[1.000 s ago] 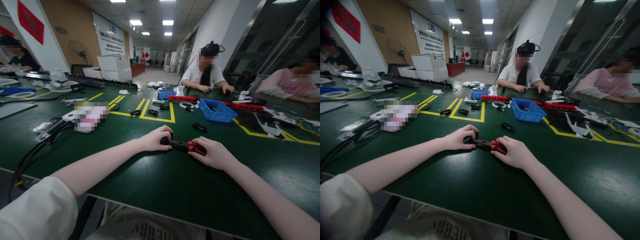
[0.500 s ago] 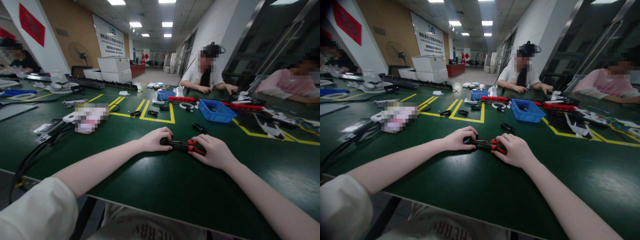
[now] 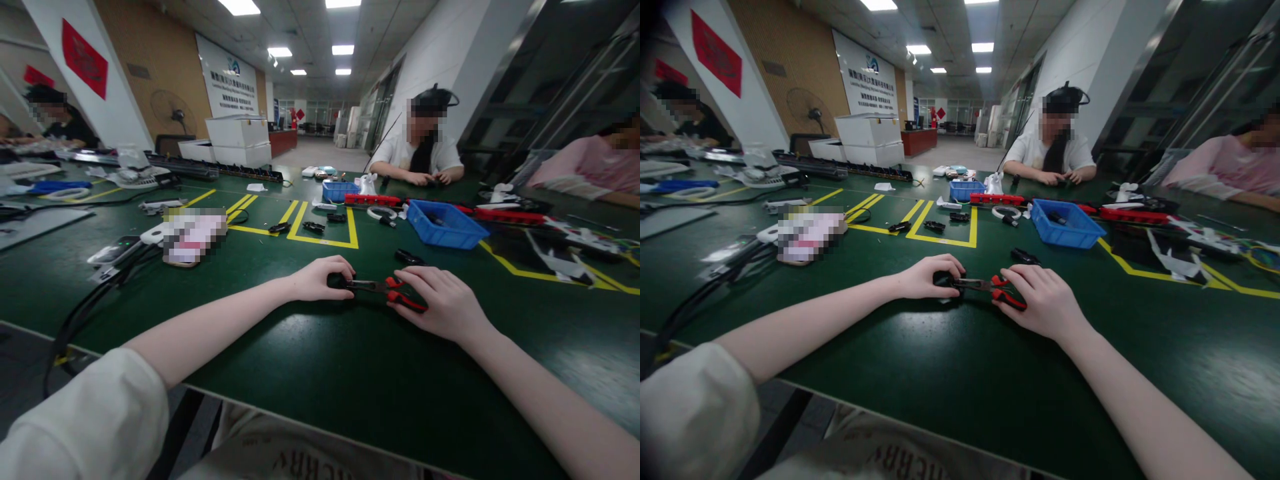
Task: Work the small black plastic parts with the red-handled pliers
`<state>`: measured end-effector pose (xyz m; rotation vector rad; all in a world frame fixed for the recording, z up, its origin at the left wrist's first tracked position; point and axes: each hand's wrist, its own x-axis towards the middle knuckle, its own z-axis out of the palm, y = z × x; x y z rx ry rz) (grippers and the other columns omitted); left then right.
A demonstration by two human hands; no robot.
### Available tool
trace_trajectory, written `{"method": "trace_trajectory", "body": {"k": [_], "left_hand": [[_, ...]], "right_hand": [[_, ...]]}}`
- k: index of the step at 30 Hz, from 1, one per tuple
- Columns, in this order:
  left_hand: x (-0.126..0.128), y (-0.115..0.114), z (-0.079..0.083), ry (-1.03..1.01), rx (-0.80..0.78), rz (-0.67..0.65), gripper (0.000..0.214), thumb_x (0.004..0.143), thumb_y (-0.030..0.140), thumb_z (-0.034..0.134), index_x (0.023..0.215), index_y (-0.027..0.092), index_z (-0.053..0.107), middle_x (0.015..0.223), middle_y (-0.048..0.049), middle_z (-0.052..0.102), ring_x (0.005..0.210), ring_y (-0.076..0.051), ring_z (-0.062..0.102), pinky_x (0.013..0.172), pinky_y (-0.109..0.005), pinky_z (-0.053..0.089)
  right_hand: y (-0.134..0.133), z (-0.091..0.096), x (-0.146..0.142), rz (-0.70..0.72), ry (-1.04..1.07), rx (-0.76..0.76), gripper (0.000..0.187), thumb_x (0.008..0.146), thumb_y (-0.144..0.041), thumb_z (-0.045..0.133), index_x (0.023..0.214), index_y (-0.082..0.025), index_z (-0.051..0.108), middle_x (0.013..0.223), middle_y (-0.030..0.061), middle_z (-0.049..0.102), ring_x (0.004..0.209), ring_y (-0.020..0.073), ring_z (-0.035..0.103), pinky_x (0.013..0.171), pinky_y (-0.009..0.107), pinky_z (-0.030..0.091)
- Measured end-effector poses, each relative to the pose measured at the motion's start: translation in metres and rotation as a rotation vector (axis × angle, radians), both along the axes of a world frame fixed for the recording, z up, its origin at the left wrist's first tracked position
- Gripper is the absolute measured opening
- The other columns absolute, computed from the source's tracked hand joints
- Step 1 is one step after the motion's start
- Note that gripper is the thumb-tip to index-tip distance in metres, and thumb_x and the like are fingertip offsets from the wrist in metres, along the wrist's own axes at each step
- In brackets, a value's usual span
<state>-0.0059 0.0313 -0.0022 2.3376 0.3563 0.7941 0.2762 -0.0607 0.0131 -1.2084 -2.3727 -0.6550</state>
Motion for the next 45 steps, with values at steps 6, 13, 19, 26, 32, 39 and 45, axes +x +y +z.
{"method": "trace_trajectory", "body": {"k": [6, 13, 19, 26, 32, 39, 45], "left_hand": [[0.000, 0.002, -0.001, 0.016, 0.001, 0.017, 0.024, 0.079, 0.028, 0.077, 0.096, 0.016, 0.065, 0.115, -0.0097, 0.063, 0.108, -0.021, 0.062, 0.098, -0.038, 0.048], [-0.001, 0.002, 0.000, 0.051, 0.022, 0.001, 0.024, 0.080, 0.030, 0.076, 0.096, 0.016, 0.064, 0.115, -0.0095, 0.063, 0.108, -0.021, 0.062, 0.097, -0.037, 0.049], [-0.001, 0.001, 0.001, 0.045, -0.011, -0.011, 0.022, 0.079, 0.030, 0.077, 0.091, 0.015, 0.066, 0.113, -0.0094, 0.063, 0.107, -0.020, 0.062, 0.098, -0.036, 0.048], [0.000, 0.001, 0.002, 0.027, -0.038, -0.009, 0.021, 0.078, 0.029, 0.077, 0.089, 0.015, 0.067, 0.112, -0.0096, 0.064, 0.106, -0.020, 0.063, 0.097, -0.036, 0.048], [0.001, -0.001, 0.002, 0.007, -0.059, 0.006, 0.020, 0.077, 0.028, 0.078, 0.090, 0.015, 0.067, 0.111, -0.0095, 0.065, 0.105, -0.021, 0.063, 0.097, -0.038, 0.048], [0.001, 0.000, -0.002, 0.013, -0.029, -0.008, 0.023, 0.077, 0.031, 0.079, 0.091, 0.015, 0.069, 0.113, -0.0106, 0.064, 0.106, -0.021, 0.063, 0.097, -0.038, 0.048], [0.001, 0.000, -0.001, 0.036, -0.018, -0.022, 0.023, 0.076, 0.031, 0.080, 0.091, 0.016, 0.070, 0.115, -0.0099, 0.064, 0.106, -0.021, 0.063, 0.097, -0.038, 0.049]], "right_hand": [[0.001, 0.001, -0.005, -0.044, 0.024, -0.084, 0.047, 0.086, -0.046, 0.058, 0.122, -0.016, 0.063, 0.117, 0.0179, 0.067, 0.107, 0.0346, 0.062, 0.086, 0.050, 0.051], [0.005, -0.006, -0.006, -0.073, -0.072, -0.084, 0.048, 0.092, -0.046, 0.050, 0.125, -0.014, 0.059, 0.119, 0.0190, 0.064, 0.109, 0.0334, 0.060, 0.089, 0.048, 0.050], [0.006, -0.006, -0.006, -0.049, -0.027, -0.130, 0.044, 0.093, -0.043, 0.049, 0.127, -0.018, 0.057, 0.118, 0.0170, 0.062, 0.108, 0.0328, 0.059, 0.089, 0.049, 0.050], [0.003, -0.003, -0.006, -0.042, 0.004, -0.139, 0.044, 0.090, -0.049, 0.053, 0.119, -0.016, 0.061, 0.113, 0.0177, 0.064, 0.099, 0.0317, 0.061, 0.081, 0.046, 0.052], [0.002, -0.005, -0.006, -0.045, 0.009, -0.136, 0.042, 0.089, -0.049, 0.055, 0.115, -0.017, 0.062, 0.107, 0.0157, 0.066, 0.093, 0.0292, 0.063, 0.078, 0.043, 0.052], [-0.001, -0.004, -0.005, -0.023, 0.029, -0.217, 0.038, 0.089, -0.048, 0.057, 0.111, -0.018, 0.062, 0.103, 0.0135, 0.067, 0.087, 0.0247, 0.065, 0.075, 0.039, 0.055], [-0.004, 0.001, -0.009, -0.007, 0.044, -0.247, 0.034, 0.089, -0.047, 0.058, 0.109, -0.020, 0.062, 0.099, 0.0107, 0.068, 0.082, 0.0224, 0.066, 0.071, 0.037, 0.056]]}}
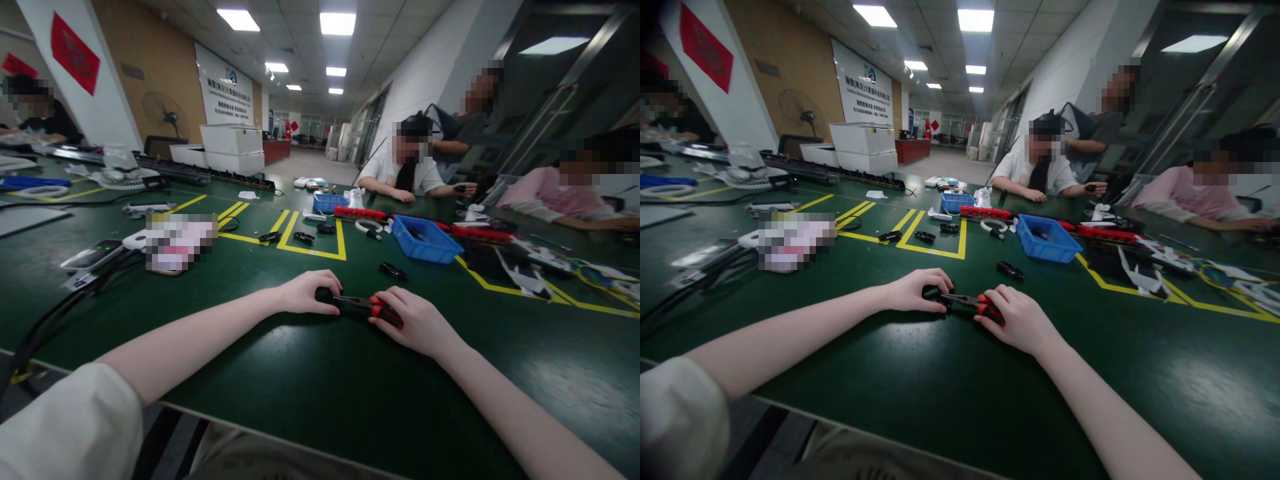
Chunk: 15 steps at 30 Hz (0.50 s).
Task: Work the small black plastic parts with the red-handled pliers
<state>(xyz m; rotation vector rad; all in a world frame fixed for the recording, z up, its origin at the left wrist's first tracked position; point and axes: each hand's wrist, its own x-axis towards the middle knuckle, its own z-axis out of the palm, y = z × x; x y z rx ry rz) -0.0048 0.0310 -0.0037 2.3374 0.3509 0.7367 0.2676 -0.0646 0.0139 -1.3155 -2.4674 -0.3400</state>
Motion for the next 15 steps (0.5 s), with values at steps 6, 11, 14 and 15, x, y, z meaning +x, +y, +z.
{"method": "trace_trajectory", "body": {"k": [6, 11, 14, 15], "left_hand": [[0.0004, 0.0004, -0.0007, -0.021, 0.004, -0.011, 0.023, 0.076, 0.030, 0.079, 0.091, 0.016, 0.068, 0.114, -0.0102, 0.064, 0.105, -0.021, 0.063, 0.096, -0.037, 0.049], [0.0001, -0.0004, 0.0000, 0.013, 0.006, -0.006, 0.025, 0.077, 0.033, 0.079, 0.092, 0.016, 0.067, 0.116, -0.0095, 0.062, 0.108, -0.022, 0.062, 0.098, -0.039, 0.049], [-0.0001, -0.0028, 0.0025, 0.043, 0.008, 0.002, 0.029, 0.076, 0.036, 0.080, 0.094, 0.017, 0.067, 0.119, -0.0096, 0.060, 0.110, -0.024, 0.061, 0.098, -0.041, 0.049], [-0.0002, -0.0038, 0.0034, 0.053, 0.009, 0.005, 0.031, 0.075, 0.037, 0.080, 0.094, 0.017, 0.067, 0.121, -0.0098, 0.060, 0.110, -0.025, 0.061, 0.098, -0.041, 0.049]], "right_hand": [[-0.0017, 0.0014, -0.0012, -0.017, 0.019, -0.052, 0.034, 0.090, -0.046, 0.056, 0.111, -0.021, 0.061, 0.100, 0.0092, 0.067, 0.082, 0.0209, 0.067, 0.071, 0.035, 0.056], [-0.0034, 0.0034, -0.0022, -0.030, 0.018, -0.085, 0.032, 0.091, -0.046, 0.055, 0.111, -0.022, 0.060, 0.101, 0.0095, 0.067, 0.083, 0.0222, 0.067, 0.072, 0.038, 0.057], [-0.0052, 0.0048, -0.0013, -0.034, 0.003, -0.087, 0.033, 0.090, -0.048, 0.055, 0.111, -0.023, 0.060, 0.102, 0.0104, 0.067, 0.085, 0.0240, 0.067, 0.073, 0.041, 0.058], [-0.0060, 0.0053, -0.0008, -0.035, -0.005, -0.085, 0.034, 0.090, -0.049, 0.056, 0.111, -0.023, 0.060, 0.102, 0.0109, 0.067, 0.086, 0.0248, 0.067, 0.074, 0.042, 0.058]]}}
